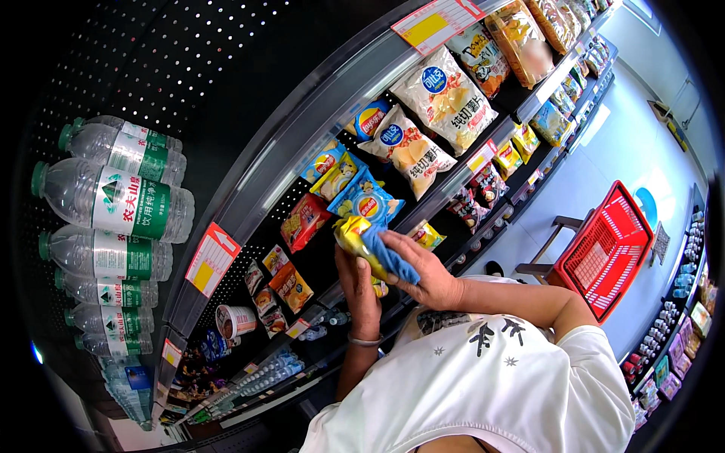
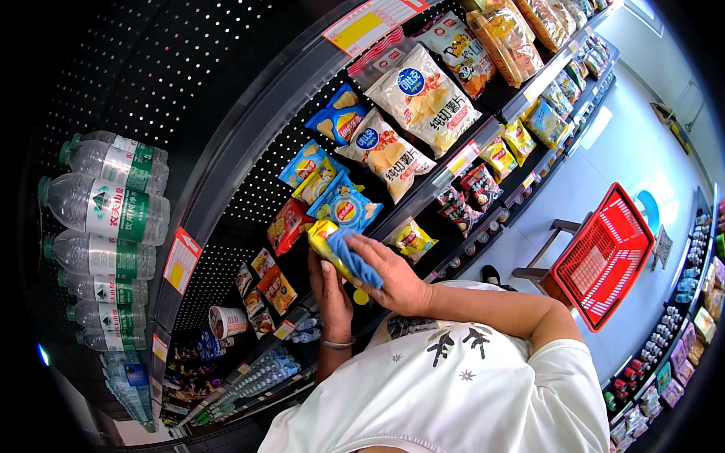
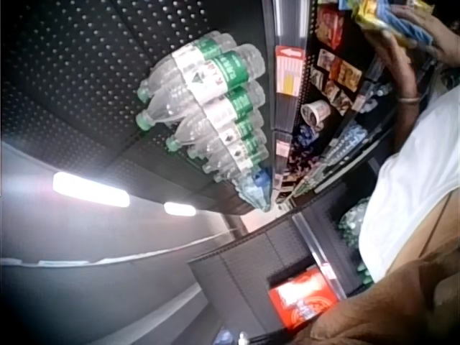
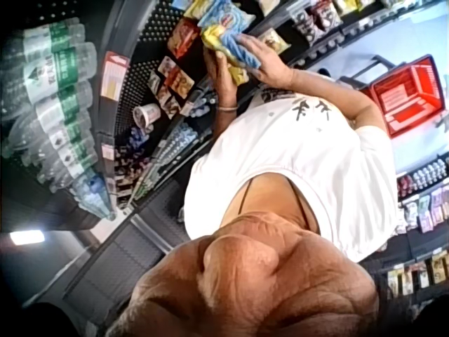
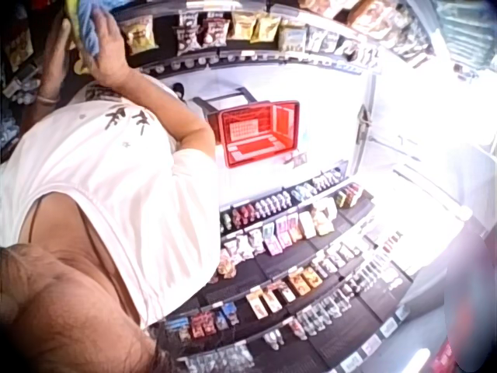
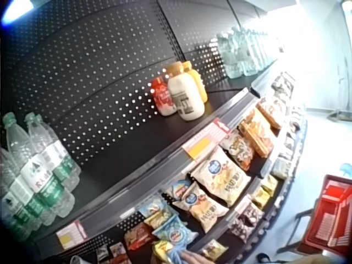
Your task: The person wipes the front edges of a store shelf with a blue cloth, moving from left to right. They pick up and wipe individual snack packages before placing them back on the shelf. The person also wipes the shelf surface between items.
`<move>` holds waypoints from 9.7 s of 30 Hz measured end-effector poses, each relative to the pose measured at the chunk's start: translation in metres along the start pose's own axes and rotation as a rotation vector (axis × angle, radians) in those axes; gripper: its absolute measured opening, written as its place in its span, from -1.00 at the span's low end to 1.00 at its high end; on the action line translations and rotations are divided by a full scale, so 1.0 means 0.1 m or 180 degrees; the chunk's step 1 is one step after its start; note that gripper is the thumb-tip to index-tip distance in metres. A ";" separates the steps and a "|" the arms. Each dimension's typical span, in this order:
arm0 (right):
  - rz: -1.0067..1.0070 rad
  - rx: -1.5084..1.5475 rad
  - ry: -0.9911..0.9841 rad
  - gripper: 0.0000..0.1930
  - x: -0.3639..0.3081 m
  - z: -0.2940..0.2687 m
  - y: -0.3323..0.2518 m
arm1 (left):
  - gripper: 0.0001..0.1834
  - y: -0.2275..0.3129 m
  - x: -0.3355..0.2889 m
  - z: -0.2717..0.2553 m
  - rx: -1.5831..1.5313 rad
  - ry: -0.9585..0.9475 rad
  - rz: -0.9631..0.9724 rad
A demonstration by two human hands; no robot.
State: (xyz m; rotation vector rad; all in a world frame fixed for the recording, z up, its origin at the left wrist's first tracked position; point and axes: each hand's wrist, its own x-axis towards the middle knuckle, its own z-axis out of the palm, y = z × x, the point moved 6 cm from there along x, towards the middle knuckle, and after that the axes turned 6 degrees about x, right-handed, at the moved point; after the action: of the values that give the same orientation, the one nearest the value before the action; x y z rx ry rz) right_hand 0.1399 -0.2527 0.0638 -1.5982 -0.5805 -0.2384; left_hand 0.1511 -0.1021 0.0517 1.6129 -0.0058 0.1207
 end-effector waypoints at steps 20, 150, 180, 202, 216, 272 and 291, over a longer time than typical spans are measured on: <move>0.0947 0.1416 -0.0247 -0.44 -0.12 0.07 0.12 | -0.29 -0.38 -0.40 -0.08 -0.1570 0.0045 -0.0689; -0.0054 -0.0440 -0.0661 -0.26 0.00 0.21 0.13 | -0.16 -0.40 0.22 -0.23 -0.1424 0.0233 -0.0886; 0.0309 0.0101 -0.0115 -0.33 -0.03 0.04 0.11 | -0.33 -0.54 -0.13 0.15 -0.2143 -0.0634 -0.1494; 0.0917 0.0827 -0.0187 -0.38 -0.05 0.06 0.33 | -0.27 -0.45 -0.13 -0.11 -0.2107 0.0006 -0.0924; -0.0572 -0.1037 -0.0762 -0.17 0.14 0.07 -0.11 | -0.40 -0.67 -0.04 0.04 -0.2934 -0.0670 -0.1608; -0.0867 -0.1152 -0.1576 -0.20 0.10 0.39 -0.01 | -0.02 -1.39 -0.39 -0.40 0.1771 -0.0322 0.0616; -0.0913 -0.0805 -0.1307 -0.27 0.22 0.28 -0.15 | -0.22 -0.78 0.08 -0.25 -0.3505 -0.0421 -0.1495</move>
State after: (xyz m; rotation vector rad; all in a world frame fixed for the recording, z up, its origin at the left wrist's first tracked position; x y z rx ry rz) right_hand 0.1452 -0.2199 0.0840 -1.8194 -1.1376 -0.2023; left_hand 0.1634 -0.0726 -0.0241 0.4891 0.1752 -0.3132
